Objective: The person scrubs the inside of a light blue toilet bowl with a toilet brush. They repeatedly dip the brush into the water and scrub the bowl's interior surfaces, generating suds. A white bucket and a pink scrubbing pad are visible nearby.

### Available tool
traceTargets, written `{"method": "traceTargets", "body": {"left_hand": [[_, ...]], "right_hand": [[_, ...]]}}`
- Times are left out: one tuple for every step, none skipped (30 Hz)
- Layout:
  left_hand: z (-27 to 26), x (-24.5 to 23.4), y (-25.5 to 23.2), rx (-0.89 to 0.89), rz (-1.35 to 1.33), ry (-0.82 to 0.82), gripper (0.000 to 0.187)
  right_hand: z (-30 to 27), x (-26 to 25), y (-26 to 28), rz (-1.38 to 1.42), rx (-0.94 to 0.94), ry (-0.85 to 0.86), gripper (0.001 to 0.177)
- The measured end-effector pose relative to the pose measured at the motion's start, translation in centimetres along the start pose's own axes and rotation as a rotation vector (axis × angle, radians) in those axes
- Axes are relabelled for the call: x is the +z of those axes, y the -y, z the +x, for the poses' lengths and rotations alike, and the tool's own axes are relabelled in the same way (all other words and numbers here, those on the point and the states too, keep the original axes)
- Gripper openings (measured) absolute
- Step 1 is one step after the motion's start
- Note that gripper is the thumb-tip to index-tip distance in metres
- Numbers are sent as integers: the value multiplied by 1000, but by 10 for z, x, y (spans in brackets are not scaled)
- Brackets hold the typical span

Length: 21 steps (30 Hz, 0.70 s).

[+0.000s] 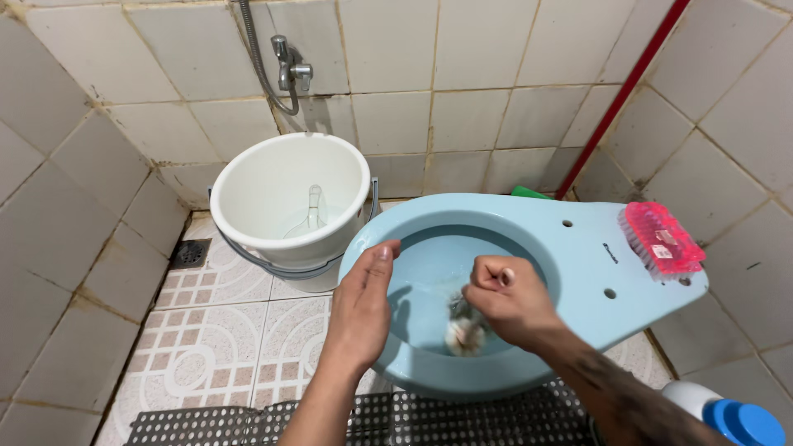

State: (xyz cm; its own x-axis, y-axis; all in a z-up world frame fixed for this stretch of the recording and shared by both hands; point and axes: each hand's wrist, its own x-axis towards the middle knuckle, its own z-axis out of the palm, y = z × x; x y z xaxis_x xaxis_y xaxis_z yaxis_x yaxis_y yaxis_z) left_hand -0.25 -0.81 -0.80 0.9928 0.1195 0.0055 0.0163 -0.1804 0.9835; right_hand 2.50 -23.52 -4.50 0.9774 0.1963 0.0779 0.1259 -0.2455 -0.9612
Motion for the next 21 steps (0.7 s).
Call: {"method": "traceTargets", "body": {"left_hand": [[0,-1,0,-2,14,-1,62],[-1,-1,1,-4,27,-1,62],[-2,2,1,-6,35,2,63],[-2,4,2,-9,37,9,63],[-2,6,1,-8,42,16,63],[-2,7,-1,-6,47,23,63],[-3,9,-2,-1,45,31,63],[-3,11,-3,5,43,39,63],[-4,12,-4,10,41,48,63],[-4,13,-5,-1,46,58,62],[-6,14,-4,-13,51,65,62],[-6,15,-4,-25,56,73,62],[-7,15,-4,-17,52,77,62],[-7,15,-3,-9,48,82,62],[-7,15,-3,0,45,86,61],[-7,14,-2,-2,53,82,61],[-6,15,-2,0,59,78,61],[-5,16,-3,1,66,75,61],[-5,16,-3,-2,64,79,61],[-6,15,-3,-5,63,83,61],[-6,17,-4,-7,59,87,61]], "right_hand": [[-5,-4,3,-26,20,21,45],[-11,-7,4,-51,41,42,45],[-16,-10,3,-84,63,60,46],[-20,-10,0,-77,46,28,46],[-21,-7,-3,-69,26,-5,45],[-21,-5,-7,-61,5,-39,45],[-16,-3,-10,-108,12,-92,44],[-10,-2,-12,-156,19,-146,44],[-7,-3,-13,-204,27,-200,44],[-3,-8,-11,-167,4,-185,43],[2,-15,-8,-129,-19,-167,43],[7,-22,-4,-91,-42,-150,43],[8,-30,1,-71,-5,-97,43],[7,-37,7,-50,31,-45,42],[5,-42,11,-28,68,8,42],[2,-42,13,-96,55,9,43],[-1,-43,13,-165,39,9,43],[-5,-42,10,-235,23,8,43],[-8,-37,6,-230,37,-78,43],[-10,-27,-1,-225,51,-164,43],[-10,-21,-8,-222,64,-250,43]]}}
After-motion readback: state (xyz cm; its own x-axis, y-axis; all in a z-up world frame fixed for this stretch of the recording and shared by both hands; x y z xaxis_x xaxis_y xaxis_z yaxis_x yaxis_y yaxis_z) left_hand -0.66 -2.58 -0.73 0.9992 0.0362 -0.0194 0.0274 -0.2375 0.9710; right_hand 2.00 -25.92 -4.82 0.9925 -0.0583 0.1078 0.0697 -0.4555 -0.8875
